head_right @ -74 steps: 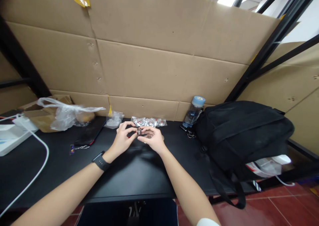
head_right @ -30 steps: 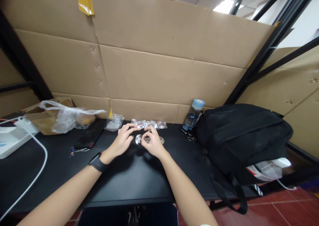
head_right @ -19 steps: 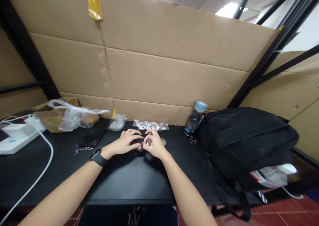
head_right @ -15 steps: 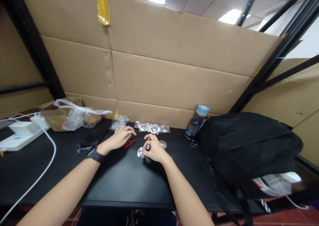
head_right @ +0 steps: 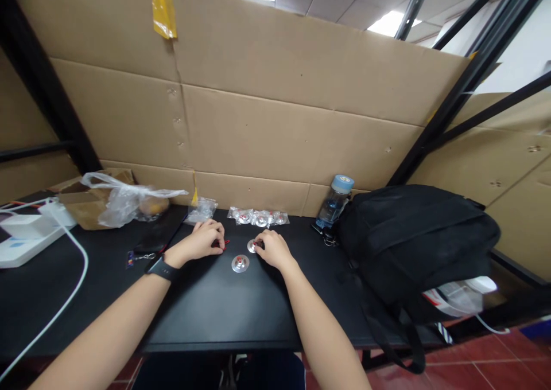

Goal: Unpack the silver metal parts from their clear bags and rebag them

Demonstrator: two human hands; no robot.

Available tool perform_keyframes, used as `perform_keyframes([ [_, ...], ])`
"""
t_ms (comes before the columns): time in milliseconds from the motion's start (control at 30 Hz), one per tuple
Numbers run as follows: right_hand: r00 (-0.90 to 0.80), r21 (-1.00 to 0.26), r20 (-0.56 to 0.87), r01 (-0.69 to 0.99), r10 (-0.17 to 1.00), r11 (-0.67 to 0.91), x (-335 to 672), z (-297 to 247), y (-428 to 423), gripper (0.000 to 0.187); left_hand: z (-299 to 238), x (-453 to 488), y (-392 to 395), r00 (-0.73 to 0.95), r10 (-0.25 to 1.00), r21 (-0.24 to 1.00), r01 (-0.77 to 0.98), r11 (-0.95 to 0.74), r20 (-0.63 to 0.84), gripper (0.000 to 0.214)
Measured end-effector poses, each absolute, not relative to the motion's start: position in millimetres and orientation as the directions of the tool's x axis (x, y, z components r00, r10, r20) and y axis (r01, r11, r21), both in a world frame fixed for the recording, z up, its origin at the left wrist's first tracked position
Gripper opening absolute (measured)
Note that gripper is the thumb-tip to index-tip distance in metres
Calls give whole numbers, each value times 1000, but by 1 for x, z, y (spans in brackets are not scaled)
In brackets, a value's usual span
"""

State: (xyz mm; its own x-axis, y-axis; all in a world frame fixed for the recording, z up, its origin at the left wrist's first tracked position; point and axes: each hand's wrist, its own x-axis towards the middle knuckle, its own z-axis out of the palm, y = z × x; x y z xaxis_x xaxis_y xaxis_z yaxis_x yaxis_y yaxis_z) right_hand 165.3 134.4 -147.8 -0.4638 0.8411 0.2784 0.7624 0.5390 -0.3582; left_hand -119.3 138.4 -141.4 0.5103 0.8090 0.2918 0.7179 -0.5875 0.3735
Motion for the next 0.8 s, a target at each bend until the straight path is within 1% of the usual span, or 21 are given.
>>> perform_keyframes([
  [100, -460, -358, 284, 763, 841, 538, 165, -147, 134, 10, -143, -114, 136, 540, 780, 385, 679, -625, 315, 12],
  [167, -456, -362, 285, 763, 843, 535, 165, -146, 133, 11, -143, -111, 135, 558, 771, 372, 675, -637, 307, 11],
  [267, -464, -378, 274, 754, 843, 538, 164, -144, 131, 19, -137, -105, 129, 579, 773, 340, 694, -634, 261, 8],
  [333, -483, -379, 257, 746, 837, 547, 162, -143, 130, 23, -132, -98, 123, 598, 763, 337, 685, -646, 247, 17],
  [433, -506, -367, 232, 746, 831, 556, 160, -142, 130, 20, -126, -88, 113, 670, 705, 357, 616, -703, 233, 32],
  [500, -481, -365, 260, 754, 837, 547, 164, -138, 132, 20, -124, -84, 111, 706, 671, 359, 580, -731, 226, 36],
  [533, -454, -370, 291, 758, 842, 536, 168, -135, 134, 21, -124, -84, 113, 700, 674, 356, 583, -730, 236, 37],
  [600, -377, -395, 371, 763, 849, 512, 181, -129, 139, 24, -126, -90, 120, 637, 718, 348, 630, -694, 279, 41],
  [700, -274, -439, 467, 753, 841, 490, 201, -123, 146, 29, -130, -112, 136, 486, 804, 324, 742, -587, 342, 45],
  [767, -239, -453, 493, 751, 837, 481, 208, -123, 149, 30, -131, -132, 144, 368, 850, 276, 832, -482, 376, 46],
  [800, -242, -455, 492, 747, 836, 484, 209, -125, 149, 29, -131, -141, 147, 288, 873, 241, 884, -401, 394, 47],
])
